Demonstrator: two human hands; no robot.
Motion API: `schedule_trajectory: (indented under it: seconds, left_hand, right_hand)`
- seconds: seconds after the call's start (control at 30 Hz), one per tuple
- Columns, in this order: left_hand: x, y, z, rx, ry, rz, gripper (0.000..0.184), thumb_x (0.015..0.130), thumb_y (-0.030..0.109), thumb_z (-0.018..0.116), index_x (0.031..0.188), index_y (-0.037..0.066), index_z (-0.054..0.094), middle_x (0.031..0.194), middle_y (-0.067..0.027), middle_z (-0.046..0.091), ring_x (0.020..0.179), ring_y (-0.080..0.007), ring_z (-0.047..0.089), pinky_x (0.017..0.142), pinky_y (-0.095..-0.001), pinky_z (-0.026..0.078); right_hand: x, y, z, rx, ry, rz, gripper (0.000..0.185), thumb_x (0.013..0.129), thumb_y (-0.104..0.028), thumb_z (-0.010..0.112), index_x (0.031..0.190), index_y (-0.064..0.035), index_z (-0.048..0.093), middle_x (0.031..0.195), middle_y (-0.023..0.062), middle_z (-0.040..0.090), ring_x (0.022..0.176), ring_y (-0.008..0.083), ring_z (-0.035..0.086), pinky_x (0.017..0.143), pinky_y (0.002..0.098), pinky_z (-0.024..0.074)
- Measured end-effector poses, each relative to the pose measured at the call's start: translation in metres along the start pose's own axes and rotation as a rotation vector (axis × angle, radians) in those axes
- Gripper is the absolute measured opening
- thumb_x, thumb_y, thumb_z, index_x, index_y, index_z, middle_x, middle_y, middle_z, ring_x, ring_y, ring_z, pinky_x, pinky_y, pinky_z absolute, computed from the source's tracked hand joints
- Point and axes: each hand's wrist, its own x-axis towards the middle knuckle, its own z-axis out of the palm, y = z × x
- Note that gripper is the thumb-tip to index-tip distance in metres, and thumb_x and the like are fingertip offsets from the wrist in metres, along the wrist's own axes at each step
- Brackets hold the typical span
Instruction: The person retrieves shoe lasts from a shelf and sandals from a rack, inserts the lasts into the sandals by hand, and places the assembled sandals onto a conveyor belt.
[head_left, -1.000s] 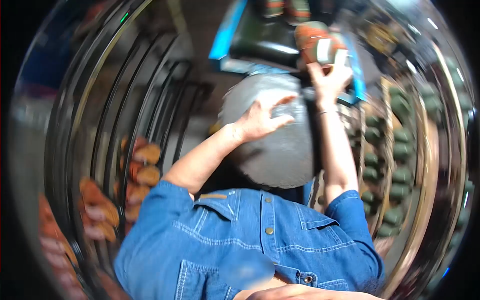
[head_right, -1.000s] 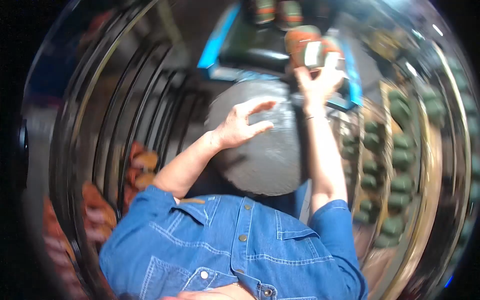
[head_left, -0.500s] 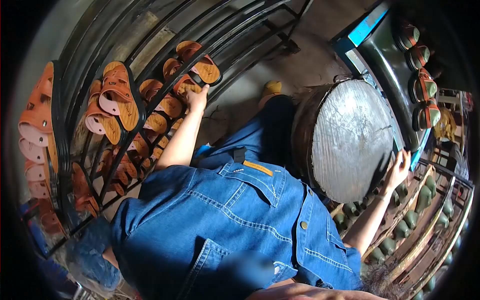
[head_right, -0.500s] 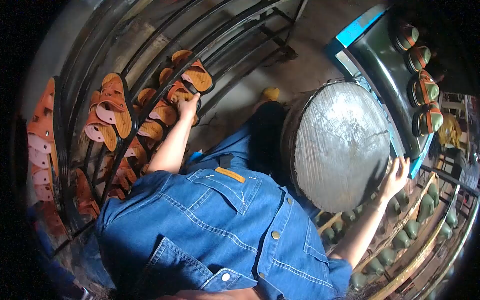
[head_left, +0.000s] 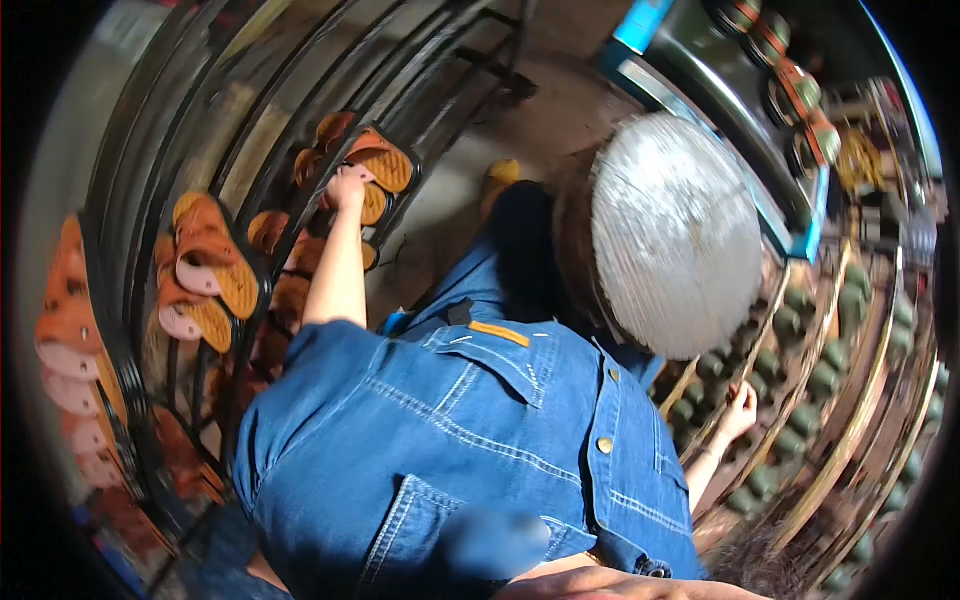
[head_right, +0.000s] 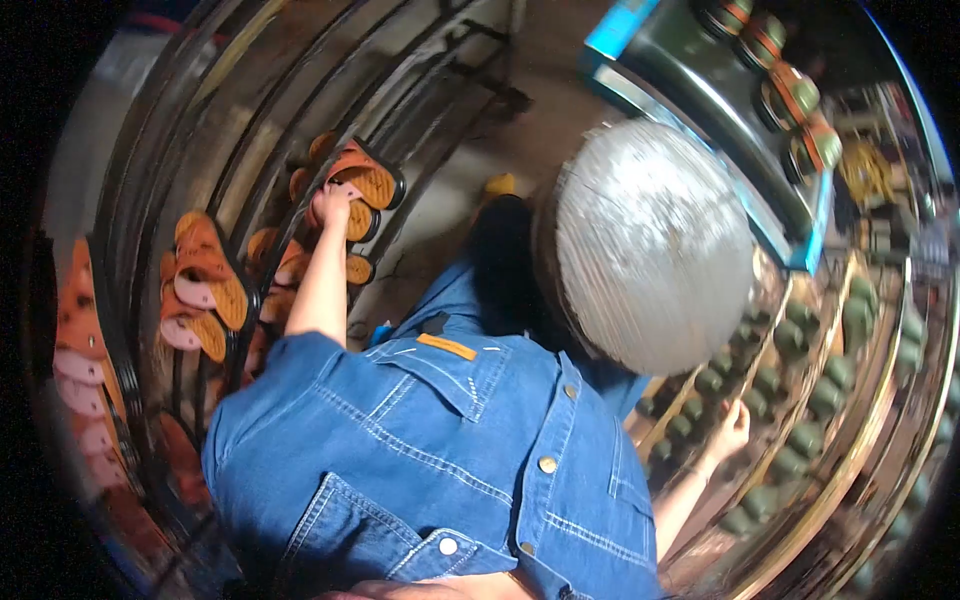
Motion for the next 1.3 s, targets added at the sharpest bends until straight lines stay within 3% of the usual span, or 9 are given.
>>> schedule_trajectory:
  seconds: [0.03, 0.17, 0.23, 0.6, 0.73, 0.83, 0.93, 1.07, 1.3]
  left_hand:
    - [0.003, -0.007, 0.011, -0.454, -0.018, -0.102, 0.023, 0.093, 0.014, 0.059, 0.099, -0.007, 0.068, 0.088, -0.0203, 0.074, 0.076, -0.0285, 0.074, 0.07, -0.0383, 0.061]
    - [-0.054, 0.068, 0.021, 1.077, -0.233, 0.653, 0.019, 0.095, 0.013, 0.056, 0.097, -0.003, 0.067, 0.098, -0.0165, 0.071, 0.079, -0.0264, 0.07, 0.076, -0.0577, 0.061]
    - [-0.101, 0.153, 0.029, -0.42, -0.49, 0.182, 0.033, 0.102, 0.022, 0.057, 0.117, -0.005, 0.068, 0.114, -0.0128, 0.071, 0.096, -0.0244, 0.067, 0.085, -0.039, 0.057]
    - [-0.278, 0.419, 0.106, -0.157, -0.826, 1.116, 0.032, 0.1, 0.02, 0.061, 0.116, -0.008, 0.068, 0.1, -0.0121, 0.072, 0.083, -0.0201, 0.066, 0.073, -0.0344, 0.054]
    - [-0.292, 0.416, 0.122, 0.176, -0.864, 0.751, 0.037, 0.096, 0.022, 0.068, 0.115, -0.009, 0.067, 0.105, -0.0156, 0.071, 0.091, -0.0194, 0.066, 0.08, -0.0334, 0.053]
    - [-0.366, 0.431, 0.114, 0.282, -0.742, 0.988, 0.045, 0.096, 0.018, 0.071, 0.131, -0.008, 0.059, 0.12, -0.0166, 0.068, 0.104, -0.0204, 0.066, 0.092, -0.033, 0.052]
    - [-0.394, 0.436, 0.088, -0.067, -1.074, 0.791, 0.049, 0.1, 0.005, 0.063, 0.145, -0.005, 0.048, 0.129, -0.014, 0.065, 0.113, -0.0212, 0.066, 0.102, -0.0336, 0.05]
    - [-0.389, 0.465, 0.064, -0.251, -0.862, 0.919, 0.03, 0.1, -0.003, 0.057, 0.13, -0.007, 0.061, 0.117, -0.0135, 0.07, 0.105, -0.0177, 0.068, 0.097, -0.0307, 0.052]
    - [-0.261, 0.509, 0.149, -0.091, -0.769, 0.965, 0.03, 0.101, 0.008, 0.06, 0.128, -0.004, 0.064, 0.12, -0.014, 0.071, 0.111, -0.019, 0.067, 0.099, -0.0311, 0.052]
  right_hand:
    - [-0.012, 0.006, -0.001, 0.067, 0.017, 0.013, 0.024, 0.098, -0.022, 0.071, 0.11, -0.0014, 0.073, 0.096, 0.0083, 0.074, 0.084, 0.0158, 0.071, 0.073, 0.028, 0.0572]
    - [-0.078, -0.036, 0.016, 0.03, 0.073, 0.087, 0.028, 0.097, -0.017, 0.07, 0.117, 0.0028, 0.07, 0.11, 0.0106, 0.073, 0.096, 0.0199, 0.073, 0.084, 0.0287, 0.0569]
    - [-0.099, -0.011, 0.018, -0.022, 0.222, 0.063, 0.023, 0.093, -0.018, 0.07, 0.107, -0.001, 0.075, 0.096, 0.0084, 0.075, 0.09, 0.0156, 0.069, 0.082, 0.0303, 0.0543]
    - [-0.173, 0.131, -0.04, 0.035, 0.865, 0.359, 0.027, 0.089, -0.016, 0.073, 0.111, -0.0016, 0.068, 0.095, 0.0139, 0.074, 0.086, 0.024, 0.072, 0.076, 0.035, 0.0559]
    - [-0.104, 0.119, -0.068, -0.072, 0.957, 0.376, 0.095, 0.08, -0.042, 0.082, 0.149, 0.0033, 0.035, 0.15, 0.0307, 0.041, 0.14, 0.042, 0.042, 0.112, 0.0491, 0.0385]
    - [-0.018, 0.166, -0.061, -0.026, 1.007, 0.484, 0.123, 0.072, -0.046, 0.084, 0.157, 0.0046, 0.011, 0.16, 0.0381, 0.014, 0.152, 0.0509, 0.006, 0.125, 0.0525, 0.0182]
    - [0.011, 0.212, -0.05, -0.183, 1.132, 0.44, 0.112, 0.074, -0.031, 0.083, 0.155, 0.0057, 0.015, 0.157, 0.0358, 0.026, 0.149, 0.0455, 0.025, 0.122, 0.0507, 0.0262]
    - [-0.058, 0.142, -0.078, 0.808, 0.946, 0.428, 0.063, 0.078, -0.007, 0.075, 0.134, 0.0062, 0.048, 0.128, 0.0208, 0.061, 0.114, 0.0285, 0.062, 0.1, 0.0428, 0.0494]
    - [-0.222, 0.058, -0.123, 1.149, 0.327, 0.292, 0.045, 0.091, -0.024, 0.06, 0.126, 0.0047, 0.06, 0.119, 0.0138, 0.066, 0.104, 0.0252, 0.066, 0.087, 0.0396, 0.0548]
